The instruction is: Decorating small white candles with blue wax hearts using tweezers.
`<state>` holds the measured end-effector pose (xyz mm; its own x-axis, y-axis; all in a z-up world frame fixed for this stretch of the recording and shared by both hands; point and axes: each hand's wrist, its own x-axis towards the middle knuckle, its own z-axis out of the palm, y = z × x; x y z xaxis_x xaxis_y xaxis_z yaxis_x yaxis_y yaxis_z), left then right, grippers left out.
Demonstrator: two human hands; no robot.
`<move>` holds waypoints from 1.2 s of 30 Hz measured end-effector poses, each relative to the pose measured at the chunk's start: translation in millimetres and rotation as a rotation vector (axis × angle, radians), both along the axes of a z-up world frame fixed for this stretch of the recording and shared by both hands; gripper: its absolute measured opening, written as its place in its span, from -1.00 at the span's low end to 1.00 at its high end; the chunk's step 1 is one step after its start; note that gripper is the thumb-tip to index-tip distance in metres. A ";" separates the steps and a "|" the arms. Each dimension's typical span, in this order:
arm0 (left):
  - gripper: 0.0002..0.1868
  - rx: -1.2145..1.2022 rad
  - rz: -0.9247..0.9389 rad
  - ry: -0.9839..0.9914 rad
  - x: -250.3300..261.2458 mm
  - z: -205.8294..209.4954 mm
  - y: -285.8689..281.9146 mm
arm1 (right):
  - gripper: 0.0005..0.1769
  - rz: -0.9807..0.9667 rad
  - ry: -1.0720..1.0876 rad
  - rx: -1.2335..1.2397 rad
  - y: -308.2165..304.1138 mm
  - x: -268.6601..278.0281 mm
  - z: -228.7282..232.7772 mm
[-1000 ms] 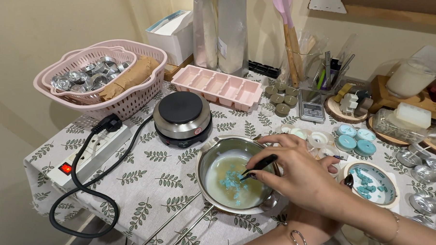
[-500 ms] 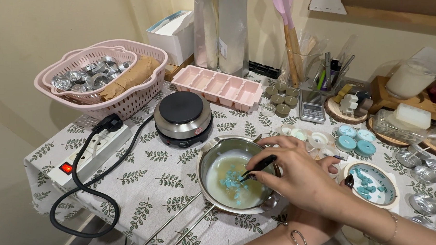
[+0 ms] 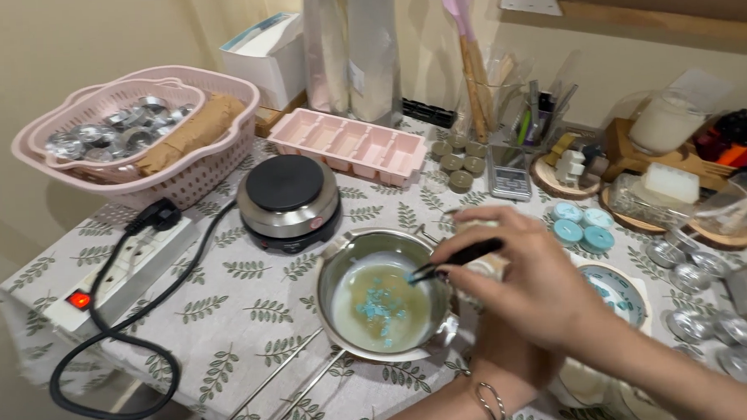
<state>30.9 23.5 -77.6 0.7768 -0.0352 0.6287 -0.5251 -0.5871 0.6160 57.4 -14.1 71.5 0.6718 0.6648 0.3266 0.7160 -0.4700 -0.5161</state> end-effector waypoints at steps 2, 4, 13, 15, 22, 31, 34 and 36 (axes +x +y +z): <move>-0.49 -0.047 -0.037 0.021 -5.0 12.8 1.9 | -0.76 0.006 -0.028 0.121 -25.7 -4.2 12.9; -0.54 -0.409 -0.110 0.071 -11.4 33.2 5.0 | -0.76 -0.075 -0.252 0.105 -60.0 -13.7 29.6; -0.66 -0.639 -0.096 0.458 -8.9 50.1 3.5 | -0.69 -0.407 0.092 0.111 -209.0 -56.7 -28.9; -0.66 -0.621 -0.092 0.460 -9.7 51.8 3.5 | -0.69 -0.522 0.223 0.030 -202.0 -63.0 -35.1; -0.65 -0.569 -0.038 0.478 -10.0 56.7 5.6 | -0.72 -0.501 0.301 -0.052 -202.4 -66.4 -78.9; -0.63 -0.573 -0.046 0.469 -8.3 52.8 4.5 | -0.71 -0.373 0.210 -0.008 -205.5 -64.2 -94.1; -0.63 -0.591 -0.062 0.475 -8.2 54.4 4.5 | -0.71 -0.395 0.251 -0.023 -203.4 -64.6 -94.3; -0.64 -0.597 -0.064 0.481 -8.6 54.5 4.4 | -0.71 -0.410 0.285 -0.036 -201.3 -65.2 -94.2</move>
<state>22.3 27.9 -23.1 0.9774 0.1500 0.1491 -0.1414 -0.0608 0.9881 -7.8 -215.4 -22.6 0.9395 0.3346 0.0737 0.3013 -0.7046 -0.6425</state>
